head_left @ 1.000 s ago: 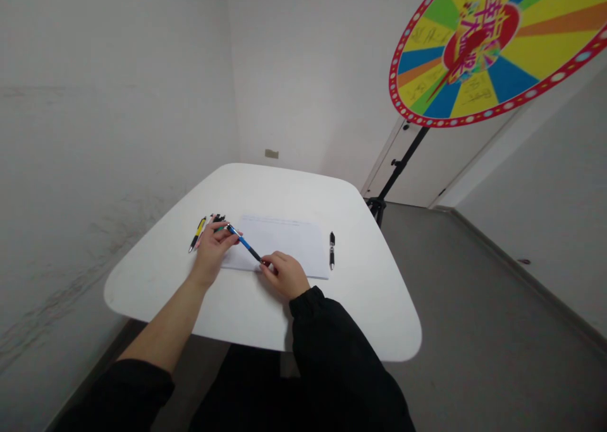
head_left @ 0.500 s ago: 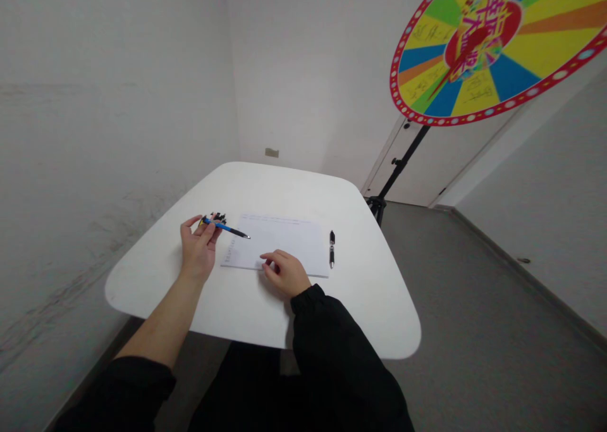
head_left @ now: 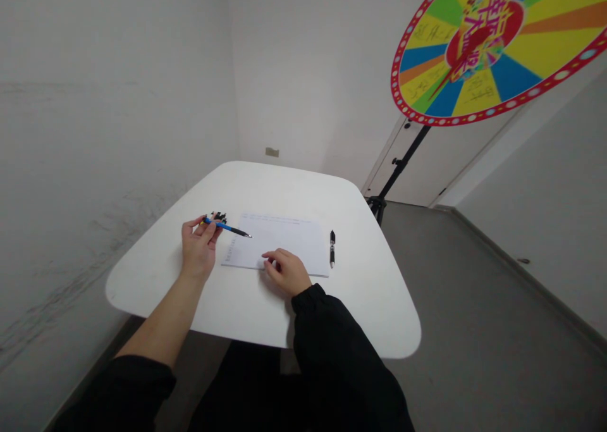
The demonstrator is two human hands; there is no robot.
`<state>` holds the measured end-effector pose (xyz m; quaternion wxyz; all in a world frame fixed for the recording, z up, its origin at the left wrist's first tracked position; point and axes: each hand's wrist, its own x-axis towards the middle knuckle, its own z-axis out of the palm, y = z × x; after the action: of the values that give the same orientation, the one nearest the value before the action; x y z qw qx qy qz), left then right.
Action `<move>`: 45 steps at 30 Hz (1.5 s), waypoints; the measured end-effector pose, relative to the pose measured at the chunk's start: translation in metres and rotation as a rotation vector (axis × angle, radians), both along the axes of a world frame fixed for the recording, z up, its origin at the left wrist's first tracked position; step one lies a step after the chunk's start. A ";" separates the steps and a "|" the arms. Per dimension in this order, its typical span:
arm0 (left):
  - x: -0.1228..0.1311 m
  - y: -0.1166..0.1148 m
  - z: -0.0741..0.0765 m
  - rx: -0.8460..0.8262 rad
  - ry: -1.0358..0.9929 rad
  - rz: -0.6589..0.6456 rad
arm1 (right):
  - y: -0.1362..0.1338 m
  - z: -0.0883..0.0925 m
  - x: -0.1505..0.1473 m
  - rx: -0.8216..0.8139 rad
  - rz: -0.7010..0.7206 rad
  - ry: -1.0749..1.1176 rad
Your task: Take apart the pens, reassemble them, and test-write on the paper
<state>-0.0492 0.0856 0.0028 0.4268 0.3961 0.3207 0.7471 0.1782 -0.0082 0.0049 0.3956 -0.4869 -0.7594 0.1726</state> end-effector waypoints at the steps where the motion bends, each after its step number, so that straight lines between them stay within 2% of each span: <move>1: 0.001 -0.001 0.001 -0.003 0.006 -0.007 | 0.000 0.000 0.000 0.010 -0.027 0.025; 6: 0.012 -0.011 0.006 0.004 0.122 -0.033 | 0.001 0.003 0.003 0.120 -0.187 0.119; 10: 0.032 -0.023 0.010 0.022 0.280 -0.123 | 0.002 0.001 0.003 0.195 -0.196 0.000; 13: 0.051 -0.035 0.015 0.047 0.367 -0.230 | 0.003 -0.001 0.002 0.205 -0.192 -0.093; 15: 0.064 -0.043 0.019 0.076 0.429 -0.254 | 0.003 -0.002 0.002 0.198 -0.186 -0.101; 18: 0.082 -0.049 0.026 0.152 0.518 -0.354 | 0.003 -0.003 0.008 0.161 -0.228 0.021; 20: 0.094 -0.049 0.028 0.202 0.587 -0.400 | 0.005 -0.003 0.017 0.109 -0.322 0.176; 24: 0.118 -0.037 0.020 0.300 0.911 -0.288 | 0.013 -0.002 0.045 0.054 -0.571 0.553; 28: 0.145 -0.022 0.003 0.413 1.249 -0.210 | 0.021 0.005 0.074 0.046 -0.560 0.828; 33: 0.171 -0.017 -0.004 0.363 1.570 -0.151 | 0.037 0.027 0.097 0.019 -0.505 0.760; 37: 0.175 -0.021 -0.006 0.248 1.744 -0.072 | 0.061 0.041 0.104 -0.149 -0.396 0.714; 41: 0.175 -0.024 -0.009 0.181 1.791 -0.048 | 0.091 0.037 0.108 -0.367 -0.289 0.721; 45: 0.175 -0.027 -0.007 0.144 1.788 -0.051 | 0.120 0.022 0.111 -0.459 -0.328 0.628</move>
<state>0.1261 0.0588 -0.0044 0.0082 0.8627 0.4767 0.1683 0.2895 0.1120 0.0264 0.5112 -0.6007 -0.4562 0.4118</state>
